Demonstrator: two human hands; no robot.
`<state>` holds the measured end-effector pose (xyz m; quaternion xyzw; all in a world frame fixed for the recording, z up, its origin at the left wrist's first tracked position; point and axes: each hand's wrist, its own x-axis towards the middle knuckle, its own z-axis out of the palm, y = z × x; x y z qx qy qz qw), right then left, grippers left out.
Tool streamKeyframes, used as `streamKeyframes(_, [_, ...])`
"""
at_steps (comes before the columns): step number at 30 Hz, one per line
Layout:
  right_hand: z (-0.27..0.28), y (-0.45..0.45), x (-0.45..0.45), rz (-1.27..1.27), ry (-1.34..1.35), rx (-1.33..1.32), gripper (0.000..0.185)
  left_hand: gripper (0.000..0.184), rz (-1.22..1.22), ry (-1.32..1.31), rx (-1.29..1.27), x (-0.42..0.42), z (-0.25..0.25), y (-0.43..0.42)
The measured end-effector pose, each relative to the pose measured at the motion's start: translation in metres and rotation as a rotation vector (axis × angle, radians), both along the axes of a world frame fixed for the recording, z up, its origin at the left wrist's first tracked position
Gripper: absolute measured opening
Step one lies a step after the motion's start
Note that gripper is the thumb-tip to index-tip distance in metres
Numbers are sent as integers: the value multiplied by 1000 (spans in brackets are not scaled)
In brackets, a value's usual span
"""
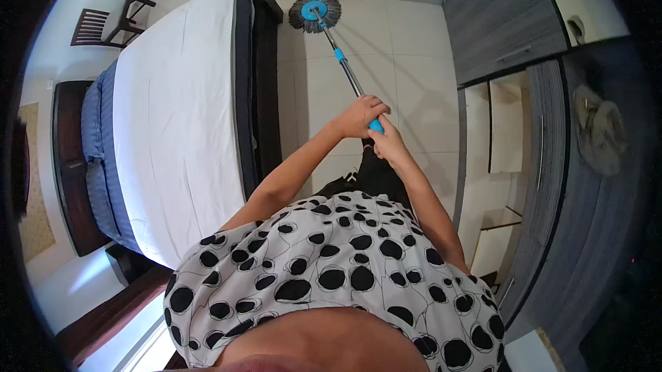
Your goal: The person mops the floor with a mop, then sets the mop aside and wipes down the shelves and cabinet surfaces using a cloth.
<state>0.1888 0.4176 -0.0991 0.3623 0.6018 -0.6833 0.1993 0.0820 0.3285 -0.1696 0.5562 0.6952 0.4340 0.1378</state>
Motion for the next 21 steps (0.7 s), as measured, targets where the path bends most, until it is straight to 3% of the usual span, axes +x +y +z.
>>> streamKeyframes(3, [28, 7, -3, -64, -9, -69, 35, 42, -10, 13, 208, 0, 59, 4])
streamKeyframes(6, [68, -5, 55, -62, -123, -148, 32, 42, -28, -155, 206, 57, 92, -15])
streamKeyframes(9, [59, -6, 43, -60, -224, -173, 30, 45, -157, -276, -13, 60, 48, -17])
streamKeyframes(12, [20, -12, 24, -36, -135, -148, 28, 47, -13, -138, -95, 42, 29, -23])
streamKeyframes(14, [-38, -17, -19, -70, 36, -133, 28, 52, 134, -78, -197, 3, 1, -28])
streamKeyframes(18, [-103, -24, -123, 87, -51, -168, 17, 65, 418, 36, -689, -66, -46, -40])
streamKeyframes(21, [-95, -35, -158, 78, -113, -175, 12, 67, 434, -14, -754, -96, -38, -47])
